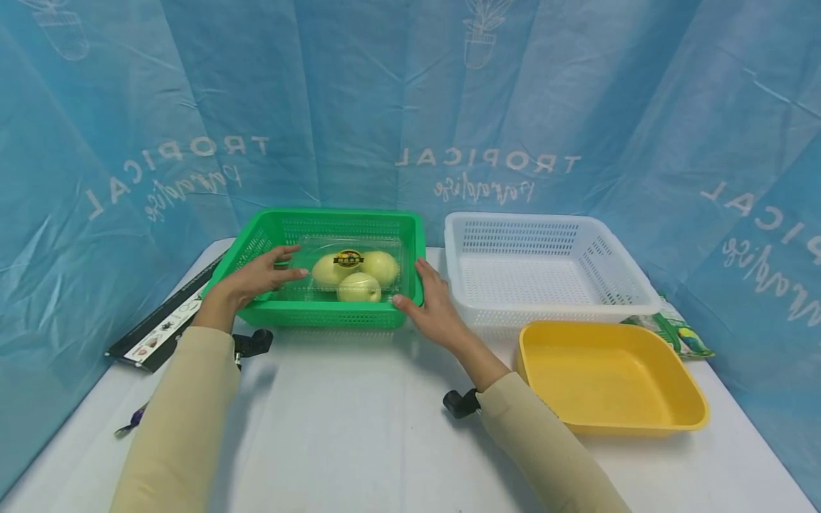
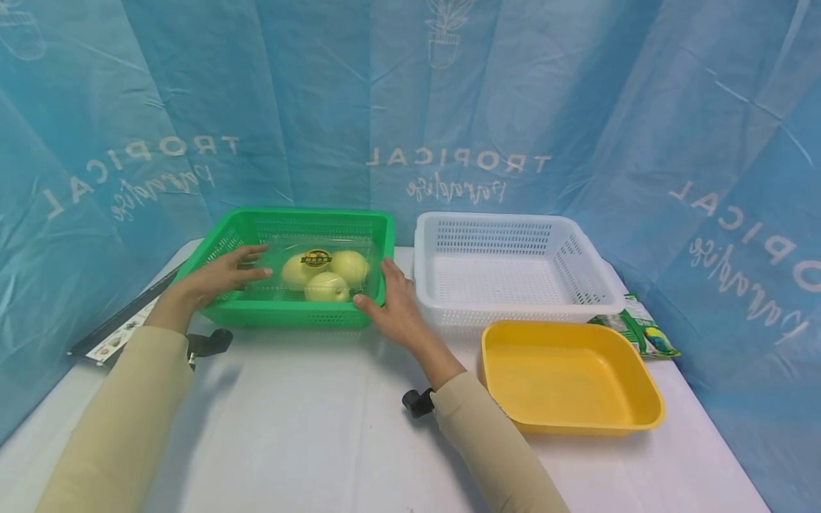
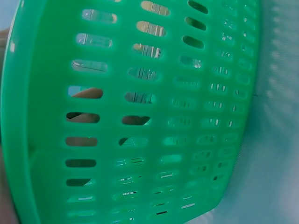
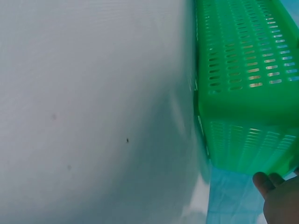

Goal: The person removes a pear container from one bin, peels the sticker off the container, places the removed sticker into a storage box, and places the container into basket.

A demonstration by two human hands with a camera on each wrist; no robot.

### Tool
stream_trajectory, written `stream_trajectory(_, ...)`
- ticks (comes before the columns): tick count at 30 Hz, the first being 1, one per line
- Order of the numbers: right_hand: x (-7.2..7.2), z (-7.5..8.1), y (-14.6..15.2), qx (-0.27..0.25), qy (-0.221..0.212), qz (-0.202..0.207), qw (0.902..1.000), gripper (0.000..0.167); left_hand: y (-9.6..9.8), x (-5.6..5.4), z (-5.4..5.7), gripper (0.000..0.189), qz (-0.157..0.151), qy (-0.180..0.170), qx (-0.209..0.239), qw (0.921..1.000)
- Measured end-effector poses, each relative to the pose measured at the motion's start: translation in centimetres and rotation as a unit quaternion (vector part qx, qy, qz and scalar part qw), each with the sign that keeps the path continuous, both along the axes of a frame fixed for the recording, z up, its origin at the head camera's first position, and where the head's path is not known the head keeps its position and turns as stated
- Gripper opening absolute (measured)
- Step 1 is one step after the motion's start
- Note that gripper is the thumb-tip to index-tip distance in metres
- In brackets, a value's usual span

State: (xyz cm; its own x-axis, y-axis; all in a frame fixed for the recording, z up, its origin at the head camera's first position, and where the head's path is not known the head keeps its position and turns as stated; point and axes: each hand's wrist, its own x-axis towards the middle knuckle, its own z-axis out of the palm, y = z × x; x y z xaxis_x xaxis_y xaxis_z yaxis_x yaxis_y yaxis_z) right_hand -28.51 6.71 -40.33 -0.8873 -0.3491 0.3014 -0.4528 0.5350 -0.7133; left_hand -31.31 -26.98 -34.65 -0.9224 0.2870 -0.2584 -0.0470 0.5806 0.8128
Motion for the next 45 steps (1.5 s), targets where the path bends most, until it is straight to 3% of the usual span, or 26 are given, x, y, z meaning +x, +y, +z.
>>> stream_trajectory(13,-0.02,-0.30,0.04,0.012,0.005,0.006,0.9999,0.081,-0.16,-0.27,-0.11,0.095,0.002,-0.032,0.006,0.9995)
stream_trajectory(31,0.19,-0.35,-0.01,0.012,0.013,0.003,0.9998,0.084,0.48,-0.34,-0.43,0.091,0.001,-0.014,0.002,0.9999)
stream_trajectory(45,0.31,0.15,-0.10,0.033,-0.007,-0.009,0.9994,0.077,0.47,-0.12,-0.34,0.087,0.007,0.011,-0.003,0.9999)
